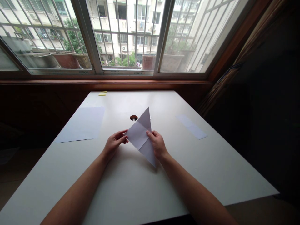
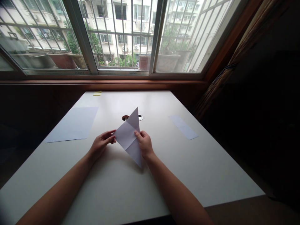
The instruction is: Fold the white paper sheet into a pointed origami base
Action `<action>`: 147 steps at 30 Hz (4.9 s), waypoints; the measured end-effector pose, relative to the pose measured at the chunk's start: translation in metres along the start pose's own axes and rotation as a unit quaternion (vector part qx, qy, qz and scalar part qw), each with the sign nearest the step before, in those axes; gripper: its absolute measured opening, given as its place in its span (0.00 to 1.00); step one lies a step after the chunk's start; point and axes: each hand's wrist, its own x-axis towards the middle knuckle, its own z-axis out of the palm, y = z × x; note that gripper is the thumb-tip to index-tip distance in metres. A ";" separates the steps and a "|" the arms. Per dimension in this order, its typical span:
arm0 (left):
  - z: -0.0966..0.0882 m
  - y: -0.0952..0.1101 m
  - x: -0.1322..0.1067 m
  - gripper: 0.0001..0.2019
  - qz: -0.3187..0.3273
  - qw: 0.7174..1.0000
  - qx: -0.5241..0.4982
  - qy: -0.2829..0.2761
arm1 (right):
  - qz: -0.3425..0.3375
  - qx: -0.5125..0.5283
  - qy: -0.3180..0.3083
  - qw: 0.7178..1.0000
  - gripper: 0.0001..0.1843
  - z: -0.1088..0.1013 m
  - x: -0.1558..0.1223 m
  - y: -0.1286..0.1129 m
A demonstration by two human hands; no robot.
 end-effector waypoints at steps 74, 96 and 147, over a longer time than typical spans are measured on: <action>0.000 0.004 0.001 0.11 -0.025 0.997 -0.021 -0.072 | 0.001 0.007 -0.012 1.000 0.22 -0.021 0.011 0.008; -0.001 -0.001 0.003 0.14 -0.033 0.998 -0.006 -0.061 | -0.033 -0.107 -0.051 0.992 0.21 -0.017 0.006 0.006; -0.026 -0.009 0.002 0.22 0.223 0.827 0.486 -0.177 | -0.348 -0.664 -0.191 0.634 0.27 -0.090 -0.007 -0.038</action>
